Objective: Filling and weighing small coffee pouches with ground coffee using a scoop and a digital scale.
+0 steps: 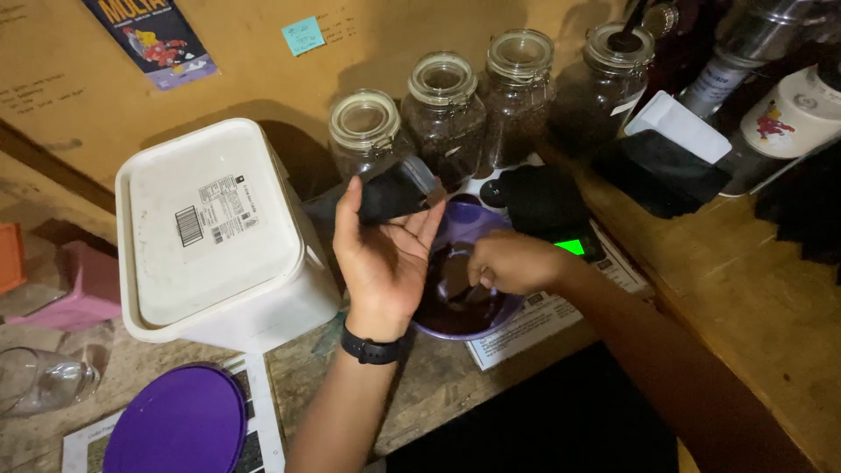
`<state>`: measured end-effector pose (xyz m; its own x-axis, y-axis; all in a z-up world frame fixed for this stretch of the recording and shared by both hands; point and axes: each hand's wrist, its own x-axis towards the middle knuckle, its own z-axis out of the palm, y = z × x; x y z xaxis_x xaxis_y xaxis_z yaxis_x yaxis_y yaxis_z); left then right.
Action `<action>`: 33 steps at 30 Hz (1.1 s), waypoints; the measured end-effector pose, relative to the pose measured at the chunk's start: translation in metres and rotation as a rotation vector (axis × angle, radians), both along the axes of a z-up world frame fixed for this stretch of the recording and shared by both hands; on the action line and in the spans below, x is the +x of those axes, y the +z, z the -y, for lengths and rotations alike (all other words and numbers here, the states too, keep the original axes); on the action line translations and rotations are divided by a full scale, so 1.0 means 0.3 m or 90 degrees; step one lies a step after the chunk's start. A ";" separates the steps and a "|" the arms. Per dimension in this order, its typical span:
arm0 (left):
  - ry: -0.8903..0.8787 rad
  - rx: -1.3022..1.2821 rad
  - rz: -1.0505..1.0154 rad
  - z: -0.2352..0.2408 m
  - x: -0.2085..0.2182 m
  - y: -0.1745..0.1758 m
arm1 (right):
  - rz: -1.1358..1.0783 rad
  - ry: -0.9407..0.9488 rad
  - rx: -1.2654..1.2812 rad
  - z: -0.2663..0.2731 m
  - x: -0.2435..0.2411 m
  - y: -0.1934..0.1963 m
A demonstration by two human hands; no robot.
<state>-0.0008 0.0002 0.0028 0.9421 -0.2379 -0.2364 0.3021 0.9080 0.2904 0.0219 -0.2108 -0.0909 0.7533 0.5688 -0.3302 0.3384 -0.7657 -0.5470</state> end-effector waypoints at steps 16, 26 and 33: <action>-0.012 0.016 -0.016 0.014 0.007 -0.005 | 0.065 -0.163 0.017 0.044 -0.166 0.276; -0.010 0.019 -0.044 0.033 0.036 -0.078 | 0.302 -0.170 0.179 0.144 -0.257 0.358; -0.014 0.044 -0.054 0.047 0.038 -0.082 | 0.329 -0.295 0.208 0.190 -0.295 0.400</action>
<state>0.0106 -0.0140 -0.0218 0.9124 -0.2390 -0.3322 0.3484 0.8795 0.3241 -0.0664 -0.2679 0.0292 0.9515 0.1658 0.2591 0.2965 -0.7185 -0.6291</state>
